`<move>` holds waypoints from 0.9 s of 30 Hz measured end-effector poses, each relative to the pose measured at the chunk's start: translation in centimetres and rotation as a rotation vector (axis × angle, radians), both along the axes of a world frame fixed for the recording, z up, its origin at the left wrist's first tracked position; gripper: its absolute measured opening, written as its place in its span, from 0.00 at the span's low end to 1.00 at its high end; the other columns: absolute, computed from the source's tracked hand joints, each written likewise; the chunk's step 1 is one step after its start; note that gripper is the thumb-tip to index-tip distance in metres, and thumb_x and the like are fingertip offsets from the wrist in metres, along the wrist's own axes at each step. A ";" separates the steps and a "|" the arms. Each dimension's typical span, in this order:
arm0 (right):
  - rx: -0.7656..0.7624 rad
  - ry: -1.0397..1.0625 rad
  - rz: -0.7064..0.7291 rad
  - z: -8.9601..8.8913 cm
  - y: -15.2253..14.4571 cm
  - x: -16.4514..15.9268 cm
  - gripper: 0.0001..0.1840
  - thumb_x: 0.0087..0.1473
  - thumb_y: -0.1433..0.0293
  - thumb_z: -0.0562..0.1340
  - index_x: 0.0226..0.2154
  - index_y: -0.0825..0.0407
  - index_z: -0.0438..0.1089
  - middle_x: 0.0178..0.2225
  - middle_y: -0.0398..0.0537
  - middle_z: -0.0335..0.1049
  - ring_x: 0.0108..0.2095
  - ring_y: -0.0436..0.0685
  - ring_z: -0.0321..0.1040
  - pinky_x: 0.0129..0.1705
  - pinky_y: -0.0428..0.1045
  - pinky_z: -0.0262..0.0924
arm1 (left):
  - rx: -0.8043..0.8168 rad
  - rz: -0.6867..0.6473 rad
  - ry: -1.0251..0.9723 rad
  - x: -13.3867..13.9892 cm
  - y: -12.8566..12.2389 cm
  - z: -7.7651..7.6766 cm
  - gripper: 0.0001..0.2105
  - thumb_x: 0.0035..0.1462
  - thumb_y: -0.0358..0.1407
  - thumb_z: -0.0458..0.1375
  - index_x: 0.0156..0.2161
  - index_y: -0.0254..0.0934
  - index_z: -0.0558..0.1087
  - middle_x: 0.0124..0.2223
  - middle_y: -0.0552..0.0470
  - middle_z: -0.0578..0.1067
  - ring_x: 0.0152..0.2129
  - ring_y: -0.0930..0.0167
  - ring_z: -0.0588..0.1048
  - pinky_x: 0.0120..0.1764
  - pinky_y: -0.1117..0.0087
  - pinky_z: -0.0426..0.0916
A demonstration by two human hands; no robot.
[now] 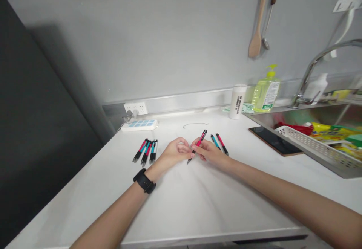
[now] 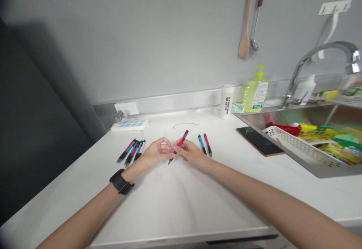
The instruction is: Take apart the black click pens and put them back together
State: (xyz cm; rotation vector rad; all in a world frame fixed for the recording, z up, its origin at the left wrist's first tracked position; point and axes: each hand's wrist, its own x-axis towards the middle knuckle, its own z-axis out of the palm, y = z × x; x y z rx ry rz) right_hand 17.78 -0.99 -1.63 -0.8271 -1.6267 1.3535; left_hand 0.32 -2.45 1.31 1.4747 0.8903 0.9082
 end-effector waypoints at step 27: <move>0.325 -0.293 -0.403 0.8 3.9 4.7 0.11 0.52 0.63 0.56 0.36 0.53 0.66 0.26 0.41 0.63 0.23 0.48 0.58 0.25 0.45 0.54 | 0.765 0.031 0.989 -4.3 2.2 -0.4 0.20 0.63 0.49 0.41 0.32 0.37 0.66 0.30 0.52 0.71 0.26 0.71 0.68 0.31 0.71 0.57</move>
